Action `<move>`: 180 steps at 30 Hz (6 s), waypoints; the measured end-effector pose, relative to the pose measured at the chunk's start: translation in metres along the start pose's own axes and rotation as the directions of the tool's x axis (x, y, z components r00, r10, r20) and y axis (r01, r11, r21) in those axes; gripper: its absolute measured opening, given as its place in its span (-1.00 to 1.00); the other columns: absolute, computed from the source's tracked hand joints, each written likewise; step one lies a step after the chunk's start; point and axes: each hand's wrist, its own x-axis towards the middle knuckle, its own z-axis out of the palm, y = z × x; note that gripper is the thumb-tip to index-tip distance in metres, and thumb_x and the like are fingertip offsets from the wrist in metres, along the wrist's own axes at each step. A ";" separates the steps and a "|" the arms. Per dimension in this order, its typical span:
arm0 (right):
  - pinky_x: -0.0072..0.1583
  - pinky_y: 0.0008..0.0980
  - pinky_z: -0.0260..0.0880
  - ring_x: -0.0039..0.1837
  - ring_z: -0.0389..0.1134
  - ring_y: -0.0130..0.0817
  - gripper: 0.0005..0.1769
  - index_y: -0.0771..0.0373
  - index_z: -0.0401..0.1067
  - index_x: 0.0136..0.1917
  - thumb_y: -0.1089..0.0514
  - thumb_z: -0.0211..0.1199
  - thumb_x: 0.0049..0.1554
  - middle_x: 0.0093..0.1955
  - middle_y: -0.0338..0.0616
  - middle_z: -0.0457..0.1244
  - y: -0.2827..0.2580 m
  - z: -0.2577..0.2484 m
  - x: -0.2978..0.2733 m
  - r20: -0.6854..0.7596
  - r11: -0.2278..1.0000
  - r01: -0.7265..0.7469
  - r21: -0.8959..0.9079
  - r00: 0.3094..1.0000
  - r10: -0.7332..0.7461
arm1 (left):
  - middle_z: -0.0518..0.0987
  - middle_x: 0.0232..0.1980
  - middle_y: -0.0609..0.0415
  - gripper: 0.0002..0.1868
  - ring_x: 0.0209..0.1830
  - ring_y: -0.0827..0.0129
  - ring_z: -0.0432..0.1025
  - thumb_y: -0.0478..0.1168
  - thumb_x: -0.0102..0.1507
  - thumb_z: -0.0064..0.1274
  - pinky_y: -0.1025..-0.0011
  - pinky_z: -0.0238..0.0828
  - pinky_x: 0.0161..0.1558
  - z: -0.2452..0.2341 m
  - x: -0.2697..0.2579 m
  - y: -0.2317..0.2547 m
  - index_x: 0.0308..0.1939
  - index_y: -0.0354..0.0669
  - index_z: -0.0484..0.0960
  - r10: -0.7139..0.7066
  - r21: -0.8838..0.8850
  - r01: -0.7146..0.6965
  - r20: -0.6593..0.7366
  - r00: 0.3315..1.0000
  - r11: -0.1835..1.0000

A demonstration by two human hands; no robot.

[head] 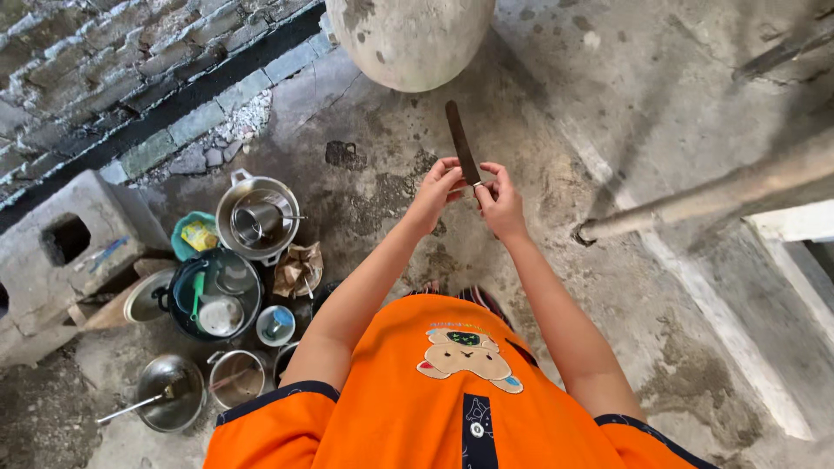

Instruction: The person holds a green ladle and pours water from a large stone jar onto several dishes and pots on the ground, then uses a wooden tool to scrub the items while rinsing.

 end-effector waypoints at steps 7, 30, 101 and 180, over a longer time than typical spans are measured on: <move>-0.24 -0.52 0.33 -0.26 0.32 -0.59 -0.58 0.22 0.28 0.37 0.23 0.18 0.25 -0.21 -0.28 0.32 -0.002 0.001 0.132 0.064 1.000 0.022 0.010 0.998 -0.022 | 0.62 -0.07 0.12 -0.72 -0.08 0.48 0.50 -0.23 0.36 0.00 0.40 0.42 -0.01 -0.024 0.137 0.015 0.15 -0.04 0.39 0.019 -0.135 -0.035 -0.114 0.993 0.990; -0.07 -0.49 0.38 -0.10 0.38 -0.57 -0.67 0.19 0.42 0.27 0.12 0.19 0.25 -0.08 -0.25 0.42 -0.010 -0.039 0.535 0.415 0.991 0.087 -0.102 0.909 -0.037 | 0.62 -0.21 0.23 -0.91 -0.29 0.56 0.43 -0.21 0.35 0.03 0.54 0.32 -0.32 -0.038 0.441 0.145 -0.09 -0.07 0.57 0.052 -0.165 -0.170 -0.553 0.831 0.972; 0.03 0.02 0.40 0.02 0.40 0.28 -0.49 0.21 0.25 0.48 0.15 0.13 0.28 -0.01 0.28 0.35 0.037 0.031 0.972 0.652 0.754 0.384 -0.533 0.755 0.076 | 0.66 -0.20 0.16 -0.76 -0.32 0.61 0.38 -0.09 0.41 -0.09 0.50 0.29 -0.34 -0.263 0.743 0.204 0.01 -0.11 0.59 -0.226 -0.404 -0.239 -0.812 0.537 0.883; -0.39 -0.55 -0.03 -0.38 0.07 -0.62 -0.82 0.18 0.34 0.10 0.12 0.15 0.24 -0.21 -0.29 0.23 -0.029 0.056 1.096 0.749 0.775 -0.115 -0.621 0.202 0.631 | 0.62 -0.26 0.24 -0.85 -0.39 0.58 0.36 -0.12 0.41 -0.10 0.46 0.29 -0.36 -0.253 0.721 0.214 -0.14 -0.06 0.52 -0.199 -0.337 -0.431 -0.921 0.335 0.837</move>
